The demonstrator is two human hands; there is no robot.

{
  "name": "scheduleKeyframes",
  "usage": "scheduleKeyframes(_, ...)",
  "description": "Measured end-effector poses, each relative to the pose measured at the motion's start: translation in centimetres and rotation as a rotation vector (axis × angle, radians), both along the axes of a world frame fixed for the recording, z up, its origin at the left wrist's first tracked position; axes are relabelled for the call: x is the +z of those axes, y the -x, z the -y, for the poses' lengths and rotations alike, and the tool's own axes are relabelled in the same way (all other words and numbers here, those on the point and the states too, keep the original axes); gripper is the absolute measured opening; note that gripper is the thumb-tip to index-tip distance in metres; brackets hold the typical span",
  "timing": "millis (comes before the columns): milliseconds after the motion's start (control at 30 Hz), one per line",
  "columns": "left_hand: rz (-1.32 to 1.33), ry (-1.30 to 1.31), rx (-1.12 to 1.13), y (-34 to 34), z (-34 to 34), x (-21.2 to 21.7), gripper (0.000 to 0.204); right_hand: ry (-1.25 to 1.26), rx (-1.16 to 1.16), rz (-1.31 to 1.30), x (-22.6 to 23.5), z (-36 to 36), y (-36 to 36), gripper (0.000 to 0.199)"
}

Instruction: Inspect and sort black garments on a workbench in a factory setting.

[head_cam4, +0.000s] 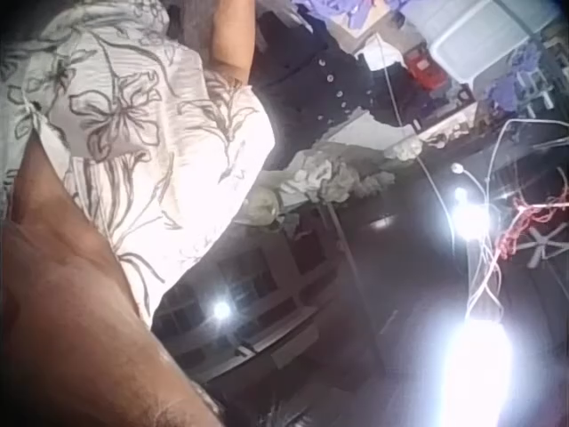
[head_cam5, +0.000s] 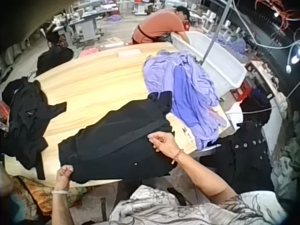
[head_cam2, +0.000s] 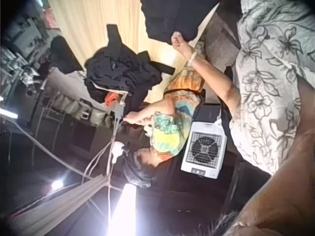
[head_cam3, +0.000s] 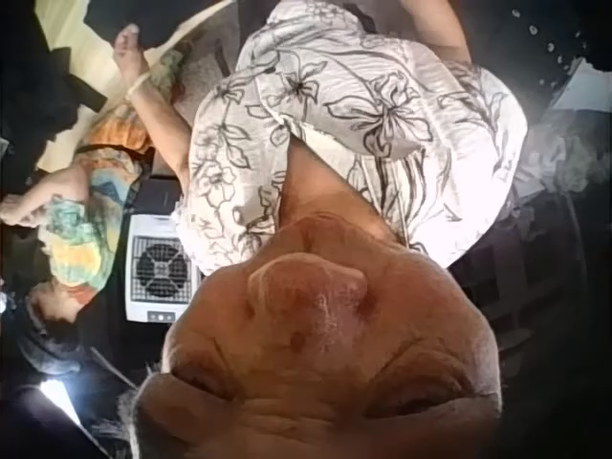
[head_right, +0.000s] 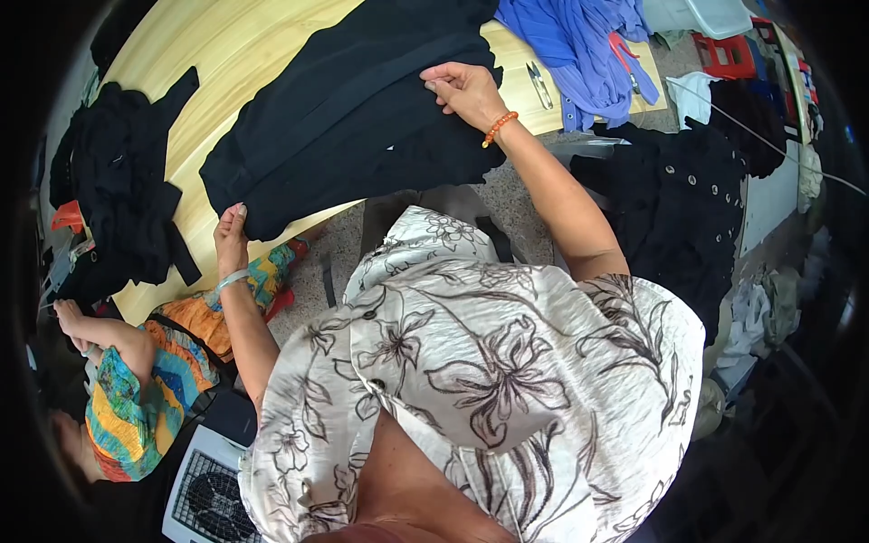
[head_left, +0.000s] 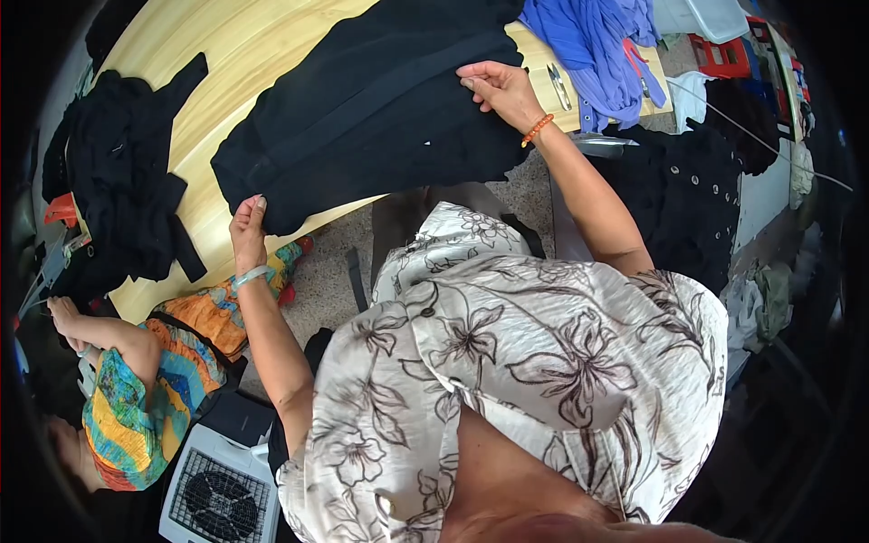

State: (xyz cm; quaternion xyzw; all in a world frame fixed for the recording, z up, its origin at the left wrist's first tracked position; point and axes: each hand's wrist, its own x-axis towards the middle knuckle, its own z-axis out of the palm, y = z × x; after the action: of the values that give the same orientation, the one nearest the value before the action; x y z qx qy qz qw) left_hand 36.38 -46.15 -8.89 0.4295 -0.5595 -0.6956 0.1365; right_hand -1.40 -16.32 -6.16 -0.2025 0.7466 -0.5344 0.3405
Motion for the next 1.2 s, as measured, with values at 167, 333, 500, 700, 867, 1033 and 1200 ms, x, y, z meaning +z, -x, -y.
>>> scheduleKeyframes(167, 0.006, 0.029, 0.006, -0.3, -0.3, 0.4, 0.012, 0.030, -0.011, 0.028, 0.1, 0.2, -0.3, 0.017)
scheduleKeyframes(333, 0.050, 0.299, -0.030, 0.4, -2.1, 3.3, 0.008, 0.105, -0.054, -0.343, 3.3, 0.8, -3.2, 0.014)
scheduleKeyframes(500, 0.073, 0.503, -0.110, 0.3, -5.0, 8.5, 0.009, 0.323, 0.298, -0.338, 9.0, 5.4, -11.5, 0.017)
scheduleKeyframes(700, -0.084, 0.534, -0.260, 1.5, -6.5, 11.1, 0.013, 0.289, 0.687, -0.184, 6.6, 12.3, -19.7, 0.043)
scheduleKeyframes(867, -0.093, 0.468, -0.177, -0.3, -6.9, 9.7, 0.009, 0.283, 0.637, -0.338, 5.8, 13.3, -20.1, 0.019)
scheduleKeyframes(1033, 0.005, 0.337, -0.231, -0.2, -5.4, 8.8, 0.004, 0.146, 0.650, -0.324, 5.3, 12.8, -20.5, 0.019)
scheduleKeyframes(1200, -0.007, 0.558, -0.131, 3.8, -0.7, 6.8, 0.017, 0.122, 0.668, -0.345, 5.6, 12.8, -20.8, 0.017)
